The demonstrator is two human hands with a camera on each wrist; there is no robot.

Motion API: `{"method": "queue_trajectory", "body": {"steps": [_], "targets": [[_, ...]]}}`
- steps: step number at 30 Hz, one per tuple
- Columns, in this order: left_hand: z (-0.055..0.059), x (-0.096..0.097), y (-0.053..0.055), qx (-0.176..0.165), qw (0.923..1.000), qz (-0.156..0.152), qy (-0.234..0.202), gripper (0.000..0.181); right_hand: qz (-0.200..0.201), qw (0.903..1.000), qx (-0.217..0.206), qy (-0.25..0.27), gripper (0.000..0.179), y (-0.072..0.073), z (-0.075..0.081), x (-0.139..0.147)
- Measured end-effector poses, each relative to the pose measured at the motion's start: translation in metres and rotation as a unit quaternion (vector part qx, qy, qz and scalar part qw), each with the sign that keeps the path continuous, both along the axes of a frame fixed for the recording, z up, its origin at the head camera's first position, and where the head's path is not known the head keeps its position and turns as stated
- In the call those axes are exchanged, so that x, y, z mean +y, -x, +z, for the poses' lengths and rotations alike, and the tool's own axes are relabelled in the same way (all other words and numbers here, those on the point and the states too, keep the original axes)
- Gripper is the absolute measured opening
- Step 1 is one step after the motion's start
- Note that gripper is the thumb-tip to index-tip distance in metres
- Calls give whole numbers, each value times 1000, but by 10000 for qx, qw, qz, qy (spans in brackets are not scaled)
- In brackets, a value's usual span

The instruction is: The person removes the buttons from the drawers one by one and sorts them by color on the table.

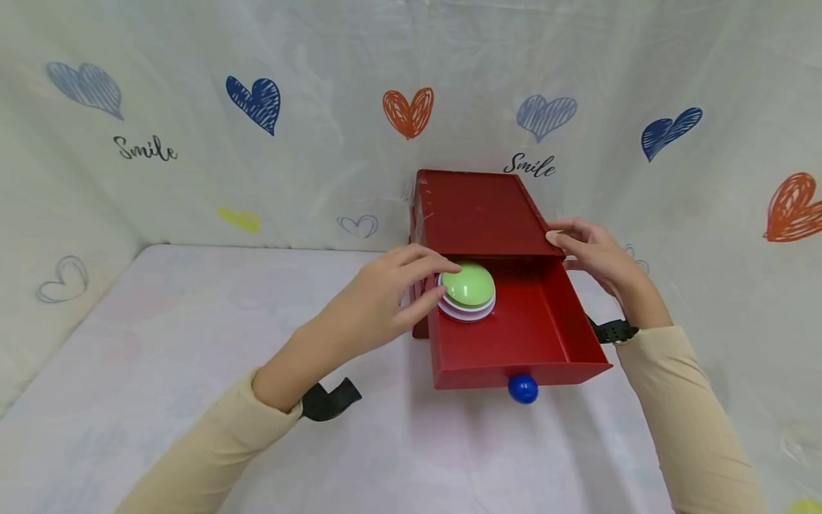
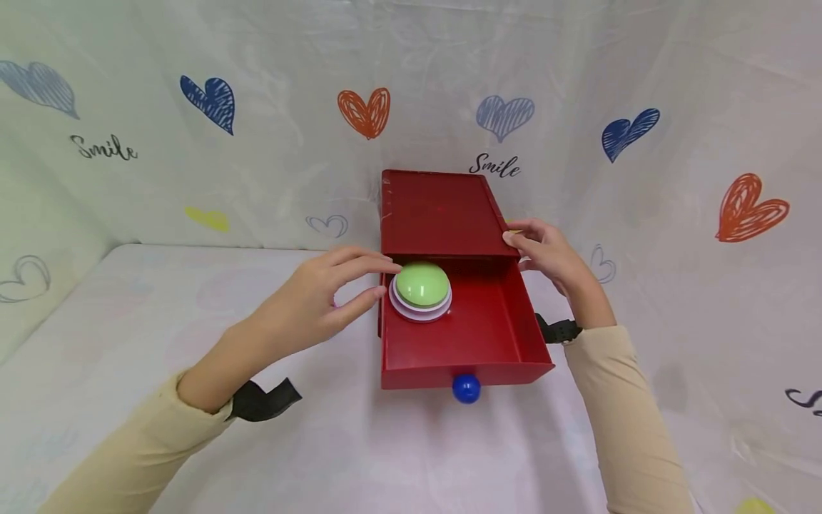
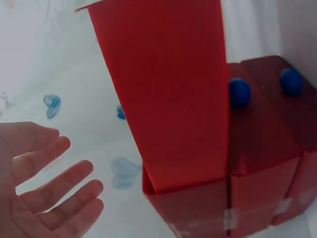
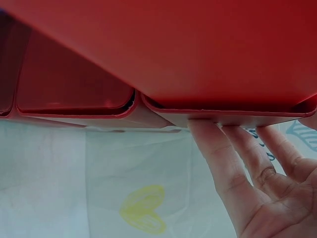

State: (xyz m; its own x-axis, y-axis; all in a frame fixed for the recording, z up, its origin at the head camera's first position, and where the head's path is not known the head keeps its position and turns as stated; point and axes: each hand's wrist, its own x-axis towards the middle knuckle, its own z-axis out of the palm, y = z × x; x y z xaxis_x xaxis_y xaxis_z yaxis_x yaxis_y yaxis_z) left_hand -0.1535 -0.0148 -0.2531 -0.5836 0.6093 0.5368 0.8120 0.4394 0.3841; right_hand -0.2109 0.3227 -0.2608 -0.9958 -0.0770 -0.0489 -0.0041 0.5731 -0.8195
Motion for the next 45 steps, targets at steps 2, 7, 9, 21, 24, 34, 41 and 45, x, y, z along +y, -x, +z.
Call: {"method": "queue_trajectory", "body": {"steps": [2, 7, 9, 21, 24, 34, 41, 45], "targets": [[3, 7, -1, -27, 9998, -57, 180, 32, -12, 10000, 10, 17, 61, -1, 0, 0], [7, 21, 2, -253, 9978, -104, 602, 36, -25, 10000, 41, 38, 61, -2, -1, 0], [8, 26, 3, -368, 9962, -107, 784, 38, 8, 10000, 56, 24, 61, -2, -1, 0], [4, 49, 14, -495, 9746, -46, 2182, 42, 23, 10000, 44, 36, 61, -2, 0, 2], [3, 53, 18, -520, 9695, 29, 2393, 45, 9, 10000, 29, 68, 60, -2, 1, 1], [-3, 56, 30, -366, 9589, 153, 2809, 55, 152, 9998, 84, 59, 63, -2, 1, 2], [-3, 61, 30, -303, 9375, 341, 3451, 65, 143, 9998, 97, 24, 64, -2, 1, 1], [-3, 67, 28, -510, 9240, 538, 3751, 74, 174, 9998, 103, 11, 63, -3, 1, 2]]}}
